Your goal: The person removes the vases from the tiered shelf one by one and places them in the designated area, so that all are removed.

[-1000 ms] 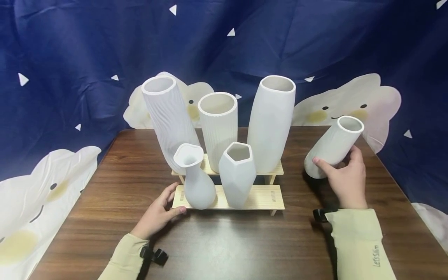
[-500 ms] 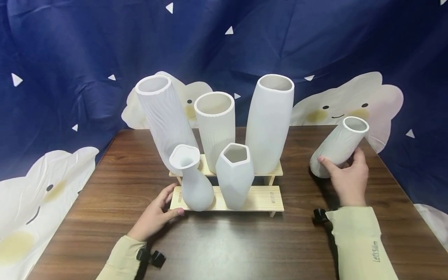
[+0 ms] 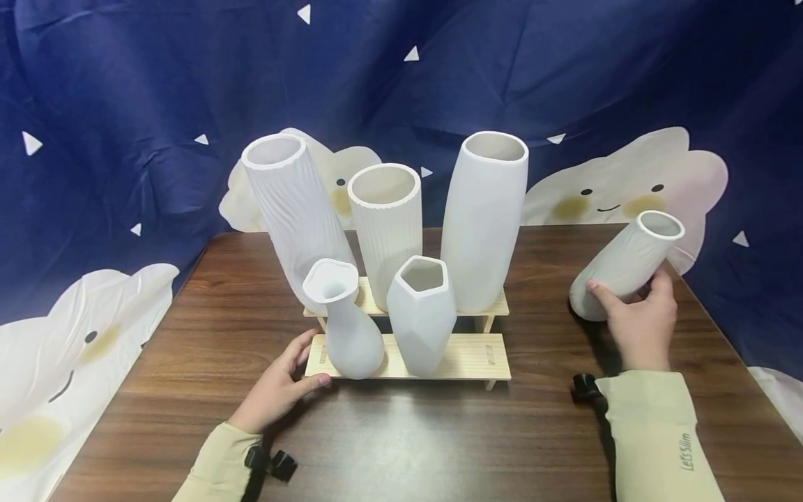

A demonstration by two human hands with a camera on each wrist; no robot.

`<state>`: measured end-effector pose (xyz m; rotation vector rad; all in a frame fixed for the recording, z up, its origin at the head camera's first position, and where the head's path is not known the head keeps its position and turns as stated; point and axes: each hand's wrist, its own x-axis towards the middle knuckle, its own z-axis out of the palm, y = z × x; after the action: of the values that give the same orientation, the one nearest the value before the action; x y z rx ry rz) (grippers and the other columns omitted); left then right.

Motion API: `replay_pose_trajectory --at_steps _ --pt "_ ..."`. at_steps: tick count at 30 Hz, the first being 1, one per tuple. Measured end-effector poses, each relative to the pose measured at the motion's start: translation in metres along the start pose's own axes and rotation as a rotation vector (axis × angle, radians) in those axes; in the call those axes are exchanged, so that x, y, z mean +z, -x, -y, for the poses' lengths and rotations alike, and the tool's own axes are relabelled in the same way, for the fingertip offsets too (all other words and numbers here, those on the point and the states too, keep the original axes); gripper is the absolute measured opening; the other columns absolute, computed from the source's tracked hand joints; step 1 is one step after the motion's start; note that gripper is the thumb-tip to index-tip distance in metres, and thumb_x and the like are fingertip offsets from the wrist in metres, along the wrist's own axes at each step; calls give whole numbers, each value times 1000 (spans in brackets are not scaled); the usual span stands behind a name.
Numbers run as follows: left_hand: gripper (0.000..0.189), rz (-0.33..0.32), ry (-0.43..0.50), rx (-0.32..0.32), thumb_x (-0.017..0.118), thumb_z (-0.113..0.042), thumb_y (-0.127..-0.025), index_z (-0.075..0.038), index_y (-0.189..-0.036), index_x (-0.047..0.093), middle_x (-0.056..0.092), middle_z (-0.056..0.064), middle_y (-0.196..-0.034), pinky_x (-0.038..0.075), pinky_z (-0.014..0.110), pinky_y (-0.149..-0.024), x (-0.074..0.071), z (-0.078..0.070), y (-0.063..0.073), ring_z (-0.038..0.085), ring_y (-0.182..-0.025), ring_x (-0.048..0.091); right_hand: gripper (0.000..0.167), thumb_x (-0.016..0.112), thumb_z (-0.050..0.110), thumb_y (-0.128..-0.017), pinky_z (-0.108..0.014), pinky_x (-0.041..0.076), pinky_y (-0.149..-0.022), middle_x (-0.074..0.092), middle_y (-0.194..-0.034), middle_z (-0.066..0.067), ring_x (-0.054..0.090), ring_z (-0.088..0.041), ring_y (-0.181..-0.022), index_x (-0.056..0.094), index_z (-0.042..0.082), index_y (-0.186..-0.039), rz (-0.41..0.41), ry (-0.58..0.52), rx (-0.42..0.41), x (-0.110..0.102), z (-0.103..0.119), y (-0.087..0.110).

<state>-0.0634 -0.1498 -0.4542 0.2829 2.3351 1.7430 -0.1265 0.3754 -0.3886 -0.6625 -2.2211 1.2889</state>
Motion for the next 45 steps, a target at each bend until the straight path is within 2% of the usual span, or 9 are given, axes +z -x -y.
replay_pose_trajectory --at_steps 12,18,25,29,37,41,45 --pt "90 1 -14 16 80 -15 -87 -2 -156 24 47 20 -150 54 25 -85 -3 1 2 17 -112 63 73 85 13 -78 -18 37 -104 57 -127 9 52 -2 -117 52 24 -142 -11 -45 2 -3 -7 -5" --pt "90 6 -14 15 80 -16 -87 -3 -157 23 48 19 -150 54 25 -84 -3 2 2 17 -112 63 72 85 15 -79 -18 37 -104 57 -128 9 52 -3 -117 52 23 -143 -20 -21 -3 -3 -10 -6" --pt "90 15 -20 39 79 -15 -87 -2 -156 23 49 22 -148 54 26 -81 -2 4 1 16 -111 63 72 83 20 -82 -16 39 -96 56 -129 7 53 -2 -112 48 24 -145 6 28 28 -4 -13 -6" --pt "90 15 -21 40 79 -15 -87 -2 -156 23 49 21 -149 54 25 -82 -2 4 0 17 -112 62 75 80 21 -84 -19 37 -103 53 -136 3 50 -4 -121 43 26 -149 34 46 20 -5 -15 -6" --pt "89 14 -49 35 79 -18 -87 -2 -156 24 49 20 -149 53 25 -81 -2 2 0 16 -112 62 78 79 29 -85 -21 35 -105 50 -140 0 47 -10 -126 39 27 -152 34 114 22 -6 -17 -4" --pt "89 19 -45 42 79 -19 -88 -2 -156 24 48 22 -149 54 25 -80 -2 1 0 17 -112 62 78 80 23 -84 -22 35 -109 51 -141 2 47 -6 -127 40 27 -151 17 65 20 -7 -11 -4" --pt "89 10 -41 41 79 -18 -87 -2 -156 24 49 22 -148 54 26 -79 -2 0 1 17 -111 62 83 79 14 -84 -24 31 -114 47 -151 -1 44 -4 -133 36 27 -153 15 -39 3 -9 1 -4"
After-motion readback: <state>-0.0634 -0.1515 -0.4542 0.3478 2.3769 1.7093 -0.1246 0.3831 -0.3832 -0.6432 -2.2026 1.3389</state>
